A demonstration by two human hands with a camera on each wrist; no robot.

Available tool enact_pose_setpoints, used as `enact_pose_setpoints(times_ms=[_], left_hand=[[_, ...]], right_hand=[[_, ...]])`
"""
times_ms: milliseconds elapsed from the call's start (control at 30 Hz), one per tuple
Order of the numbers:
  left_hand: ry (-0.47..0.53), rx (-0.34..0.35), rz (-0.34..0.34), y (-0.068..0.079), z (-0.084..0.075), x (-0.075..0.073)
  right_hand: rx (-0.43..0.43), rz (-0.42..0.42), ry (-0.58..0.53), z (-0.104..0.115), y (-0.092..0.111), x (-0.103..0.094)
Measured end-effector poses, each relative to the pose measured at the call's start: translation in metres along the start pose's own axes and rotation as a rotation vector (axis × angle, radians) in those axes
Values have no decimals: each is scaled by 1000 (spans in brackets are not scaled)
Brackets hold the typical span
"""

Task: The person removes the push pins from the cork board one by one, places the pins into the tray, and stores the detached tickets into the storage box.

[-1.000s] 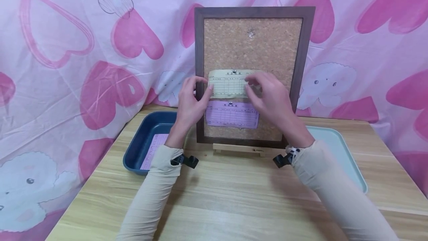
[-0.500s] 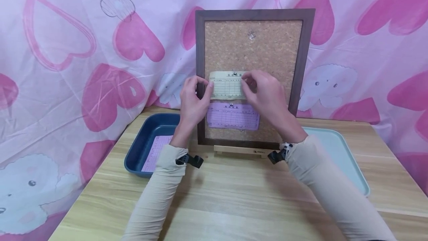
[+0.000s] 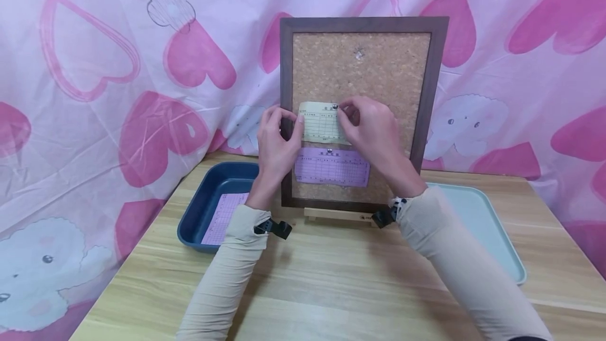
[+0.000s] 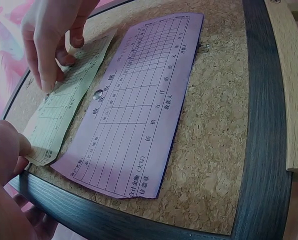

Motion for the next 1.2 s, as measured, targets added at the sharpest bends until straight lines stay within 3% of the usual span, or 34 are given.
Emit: enact_pose_setpoints(times_ms=[467,1200], left_hand=[[22,-6,9,2,2,1],[36,-15,15,2,3,1]], right_hand=[[22,-48,-9,5,-4,1],[9,-25,-17,5,-3,6]])
Point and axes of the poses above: each hand's wrist, its own y-axis away from the middle knuckle, its own x-axis out of the palm, z = x × y, the point moved 10 cm from there along -y, towards the middle knuckle, and after that the axes turned 6 degrees about x, right-handed, at the moved point
